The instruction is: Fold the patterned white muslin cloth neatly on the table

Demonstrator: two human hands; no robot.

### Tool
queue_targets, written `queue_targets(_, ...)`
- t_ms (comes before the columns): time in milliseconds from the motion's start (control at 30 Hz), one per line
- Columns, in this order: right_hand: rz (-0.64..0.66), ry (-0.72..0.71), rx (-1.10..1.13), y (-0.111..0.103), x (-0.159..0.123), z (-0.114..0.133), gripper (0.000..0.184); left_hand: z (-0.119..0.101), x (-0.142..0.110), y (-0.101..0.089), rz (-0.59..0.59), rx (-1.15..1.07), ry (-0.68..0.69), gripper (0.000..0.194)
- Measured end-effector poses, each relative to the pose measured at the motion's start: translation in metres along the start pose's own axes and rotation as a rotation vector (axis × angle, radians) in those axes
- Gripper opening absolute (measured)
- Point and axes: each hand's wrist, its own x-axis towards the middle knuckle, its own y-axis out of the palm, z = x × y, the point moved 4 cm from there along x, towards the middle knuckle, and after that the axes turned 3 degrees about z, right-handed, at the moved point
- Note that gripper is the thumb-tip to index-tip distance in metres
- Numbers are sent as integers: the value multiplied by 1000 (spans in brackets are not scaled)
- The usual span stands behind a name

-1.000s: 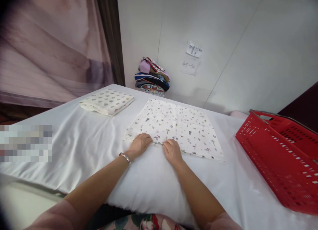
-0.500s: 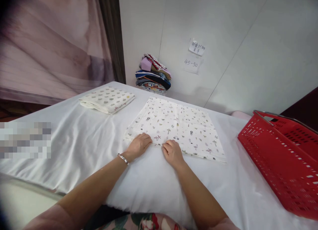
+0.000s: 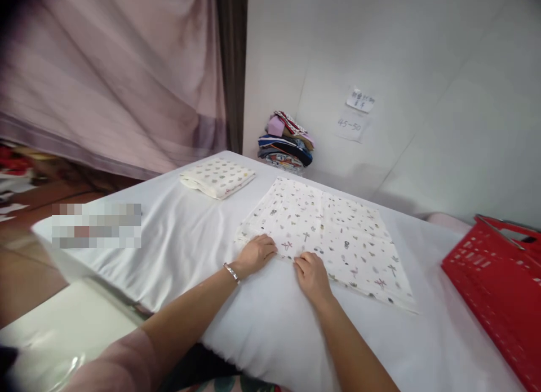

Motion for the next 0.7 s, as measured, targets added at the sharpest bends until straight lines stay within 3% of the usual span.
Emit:
queue_targets(133,26,-20,-20,0,5,4,21,18,-13,-19,-95,-14,-96,18)
queue_targets(267,59,-71,-4,4,21,16,22,57,-40,-43,-255,-49,-380,17)
queue_targets(400,75,-115,21,15,43,33,22,83,-64,-47,-296,-127,-595,19)
queue_targets(700,66,-164,18,43,78,65,18,83,-69,-48,-310,-15,-724,17)
